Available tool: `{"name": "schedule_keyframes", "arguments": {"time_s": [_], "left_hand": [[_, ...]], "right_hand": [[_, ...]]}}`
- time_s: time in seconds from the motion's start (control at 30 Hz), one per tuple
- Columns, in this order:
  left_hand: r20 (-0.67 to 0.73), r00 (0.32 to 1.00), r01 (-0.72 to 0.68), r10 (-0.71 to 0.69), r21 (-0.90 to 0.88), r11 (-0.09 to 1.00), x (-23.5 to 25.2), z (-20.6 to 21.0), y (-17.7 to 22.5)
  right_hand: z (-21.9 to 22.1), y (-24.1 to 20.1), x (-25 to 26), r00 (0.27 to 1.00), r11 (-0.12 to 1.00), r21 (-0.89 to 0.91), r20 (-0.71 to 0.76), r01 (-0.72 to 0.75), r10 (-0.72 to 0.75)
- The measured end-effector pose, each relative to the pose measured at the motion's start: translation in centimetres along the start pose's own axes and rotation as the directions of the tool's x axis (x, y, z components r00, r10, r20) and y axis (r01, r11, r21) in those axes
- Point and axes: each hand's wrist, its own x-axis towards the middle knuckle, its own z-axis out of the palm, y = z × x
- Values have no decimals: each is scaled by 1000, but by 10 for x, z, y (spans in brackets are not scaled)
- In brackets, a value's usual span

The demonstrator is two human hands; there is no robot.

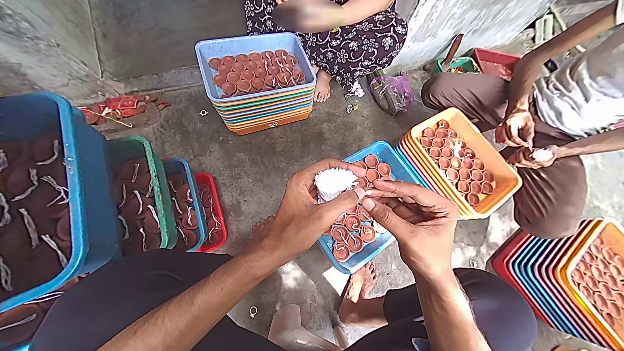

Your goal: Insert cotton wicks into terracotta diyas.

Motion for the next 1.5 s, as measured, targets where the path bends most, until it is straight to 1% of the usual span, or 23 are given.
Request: {"name": "schedule_keyframes", "arguments": {"time_s": [0.07, 0.17, 0.27, 0.33, 0.47, 0.57, 0.63, 0.8, 0.97, 1.03, 1.17, 1.27, 1.4, 1.5], "left_hand": [[-14, 1000, -25, 25, 22, 999, 0, 1, 1], [10, 996, -86, 86, 77, 993, -1, 0, 0], [24, 995, -99, 97, 87, 991, -1, -1, -1], [22, 998, -66, 65, 55, 996, -1, -1, -1], [12, 999, 48, -47, -69, 996, 0, -3, 0], [4, 996, 89, -89, -94, 992, 1, -5, 2], [6, 995, 100, -100, -103, 990, 1, -6, 3], [43, 996, 83, -79, -101, 991, 0, -5, 1], [48, 995, 92, -87, -114, 989, 0, -5, 2], [54, 994, 96, -90, -115, 989, 0, -5, 1], [90, 988, 136, -125, -131, 982, 0, -8, 1], [114, 980, 178, -163, -147, 973, 0, -8, 3], [142, 972, 209, -188, -155, 966, 0, -10, 4], [134, 969, 228, -208, -155, 961, 0, -11, 3]], "right_hand": [[0, -2, 0, 1000, 1000, -11, 5, 17, -17], [1, -1, -1, 999, 1000, 1, -30, 15, -15], [0, 0, 0, 999, 1000, 4, -43, 0, 0], [0, -1, 1, 999, 1000, 11, -38, -18, 18], [1, -1, 1, 999, 997, 66, -24, -40, 42], [2, -1, 1, 1000, 997, 71, -1, -31, 31], [3, -1, 1, 1000, 999, 51, 4, -10, 9], [8, 1, -1, 994, 991, -96, -49, 91, -96], [13, 5, -4, 968, 953, -216, -87, 211, -234], [13, 7, -4, 958, 933, -262, -77, 247, -276], [11, 11, -5, 955, 915, -304, -45, 267, -293], [9, 12, -4, 953, 906, -309, 11, 291, -302], [6, 10, -2, 958, 912, -293, 72, 286, -277], [3, 10, -1, 960, 919, -277, 80, 279, -267]]}}
